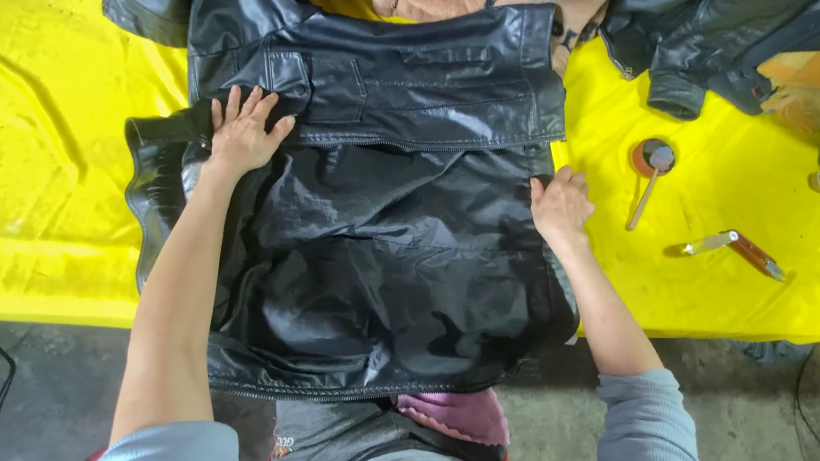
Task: The person folds a black leather jacket on a yellow table. They smooth the jacket, fold the sleeves inward, and fold the body in half multiple times to create a compact bundle.
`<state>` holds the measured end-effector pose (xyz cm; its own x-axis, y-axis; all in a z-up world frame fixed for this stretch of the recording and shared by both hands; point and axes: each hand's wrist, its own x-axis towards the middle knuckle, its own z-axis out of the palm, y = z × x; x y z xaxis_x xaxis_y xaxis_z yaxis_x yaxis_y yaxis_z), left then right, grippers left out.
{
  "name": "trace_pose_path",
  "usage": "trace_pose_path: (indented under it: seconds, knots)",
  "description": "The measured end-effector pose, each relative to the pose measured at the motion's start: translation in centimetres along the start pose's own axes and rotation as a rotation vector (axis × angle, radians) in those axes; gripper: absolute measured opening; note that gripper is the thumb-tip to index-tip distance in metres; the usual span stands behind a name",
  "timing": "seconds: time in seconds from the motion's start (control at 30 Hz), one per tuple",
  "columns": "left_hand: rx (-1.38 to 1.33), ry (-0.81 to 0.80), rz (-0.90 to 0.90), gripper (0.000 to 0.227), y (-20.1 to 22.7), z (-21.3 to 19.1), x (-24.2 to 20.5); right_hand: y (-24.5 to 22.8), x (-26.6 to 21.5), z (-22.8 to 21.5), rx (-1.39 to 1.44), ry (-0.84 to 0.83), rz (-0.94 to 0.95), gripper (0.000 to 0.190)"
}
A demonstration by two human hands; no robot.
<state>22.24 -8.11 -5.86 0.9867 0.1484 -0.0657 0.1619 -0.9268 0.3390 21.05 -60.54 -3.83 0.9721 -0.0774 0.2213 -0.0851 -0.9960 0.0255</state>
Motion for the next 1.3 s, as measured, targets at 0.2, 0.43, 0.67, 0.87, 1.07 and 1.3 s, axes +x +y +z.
trace_pose_path:
  seconds: [0.2,0.43,0.67,0.87,1.07,1.3]
  knots:
    - [-0.046,0.017,0.055,0.081,0.8,-1.0,-0.6,0.1,0.8,-2.3,0.055,-0.199,0.103,0.073]
    - [-0.072,-0.012,0.041,0.077,0.9,-1.4,-1.0,1.5,0.3,-3.5,0.331,-0.264,0.131,0.033]
    - [-0.145,-0.072,0.02,0.073,1.9,-3.5,-1.9,4.2,-3.2,-10.0,0.483,-0.369,0.247,0.037]
    - [-0.141,-0.071,0.063,0.072,1.3,-4.1,-1.6,3.0,-7.1,-14.9,0.311,-0.437,0.217,0.048]
    - [-0.147,0.198,0.265,0.067,-0.4,-2.9,-0.3,0.4,-4.1,-12.5,0.475,-0.244,-0.348,0.054]
    - [-0.132,0.684,0.551,0.034,-2.2,-11.1,-9.1,-9.3,1.8,-5.5,0.393,-0.169,-0.688,0.064]
